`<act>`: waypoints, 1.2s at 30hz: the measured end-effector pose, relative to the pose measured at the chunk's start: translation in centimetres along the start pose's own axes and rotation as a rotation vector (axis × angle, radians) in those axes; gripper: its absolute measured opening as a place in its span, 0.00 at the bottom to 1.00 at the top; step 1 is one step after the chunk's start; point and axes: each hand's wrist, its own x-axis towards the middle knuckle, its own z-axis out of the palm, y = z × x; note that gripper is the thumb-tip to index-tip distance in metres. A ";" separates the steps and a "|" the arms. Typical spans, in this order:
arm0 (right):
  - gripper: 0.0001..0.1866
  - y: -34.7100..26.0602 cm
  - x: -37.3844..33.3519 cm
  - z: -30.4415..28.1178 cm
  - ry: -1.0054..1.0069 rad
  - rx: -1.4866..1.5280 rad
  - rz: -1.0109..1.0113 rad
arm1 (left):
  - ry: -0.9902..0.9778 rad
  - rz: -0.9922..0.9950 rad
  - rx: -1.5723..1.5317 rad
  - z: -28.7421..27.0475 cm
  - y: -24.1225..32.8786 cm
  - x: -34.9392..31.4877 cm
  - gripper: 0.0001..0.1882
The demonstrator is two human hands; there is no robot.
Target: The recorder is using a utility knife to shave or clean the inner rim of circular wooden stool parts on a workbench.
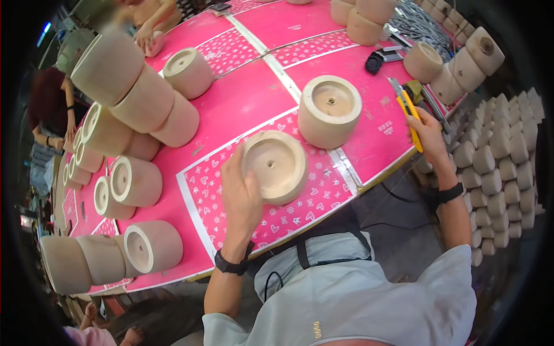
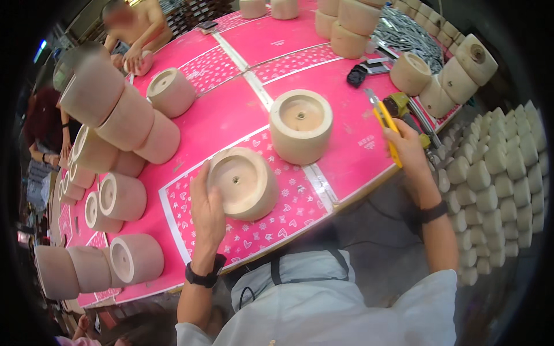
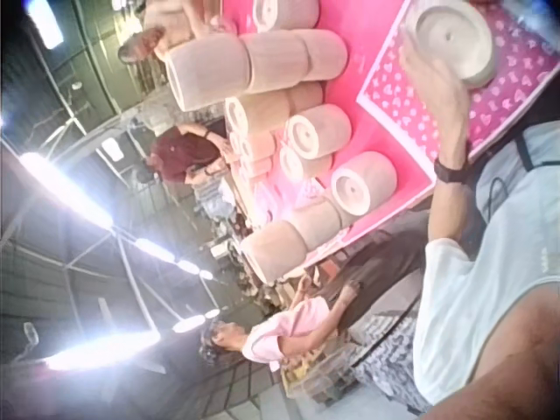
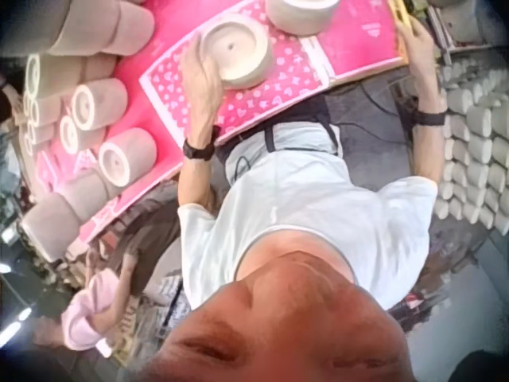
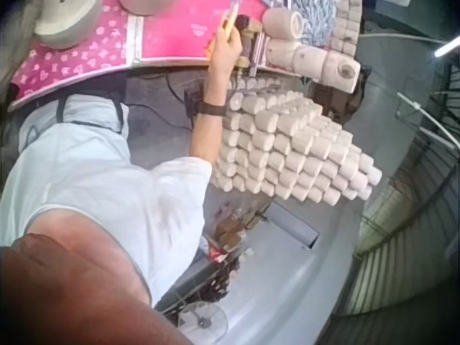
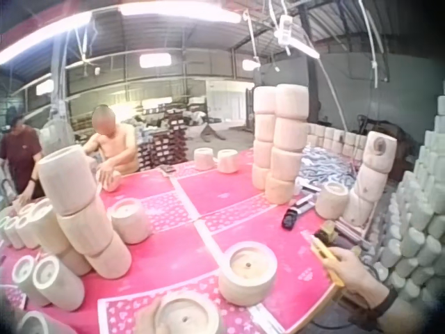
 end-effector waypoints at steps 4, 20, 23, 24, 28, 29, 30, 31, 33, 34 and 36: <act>0.13 1.0 2.4 1.4 -0.007 0.022 0.031 | 0.025 -0.010 -0.018 -0.1 -0.3 0.0 0.27; 0.22 4.9 11.4 8.7 -0.039 -0.946 -0.312 | -0.004 -0.159 -0.070 0.1 0.8 -0.3 0.27; 0.17 3.9 15.1 5.9 0.158 -0.807 -0.138 | -0.027 -0.162 -0.033 0.4 1.4 -0.3 0.27; 0.13 3.9 16.2 5.1 0.245 -0.845 -0.202 | -0.034 -0.155 -0.010 0.3 1.4 -0.3 0.27; 0.11 5.3 20.3 3.5 0.293 -0.909 -0.128 | -0.032 -0.156 -0.040 0.6 1.0 -0.2 0.27; 0.10 5.7 20.8 3.5 0.238 -0.925 -0.089 | -0.033 -0.162 -0.024 0.5 1.3 -0.3 0.27; 0.10 5.8 21.0 3.6 0.242 -0.916 -0.090 | -0.031 -0.155 -0.018 0.6 1.6 -0.2 0.27; 0.10 6.1 21.0 3.9 0.255 -0.913 -0.109 | -0.033 -0.174 -0.034 0.6 1.9 -0.2 0.27; 0.10 6.5 21.2 4.0 0.273 -0.905 -0.121 | -0.041 -0.187 -0.047 0.7 1.9 -0.2 0.27; 0.11 6.6 21.4 4.1 0.266 -0.901 -0.130 | -0.030 -0.206 -0.071 0.7 1.9 -0.2 0.27; 0.11 6.9 21.8 4.1 0.263 -0.896 -0.130 | -0.028 -0.223 -0.092 0.9 1.7 -0.2 0.27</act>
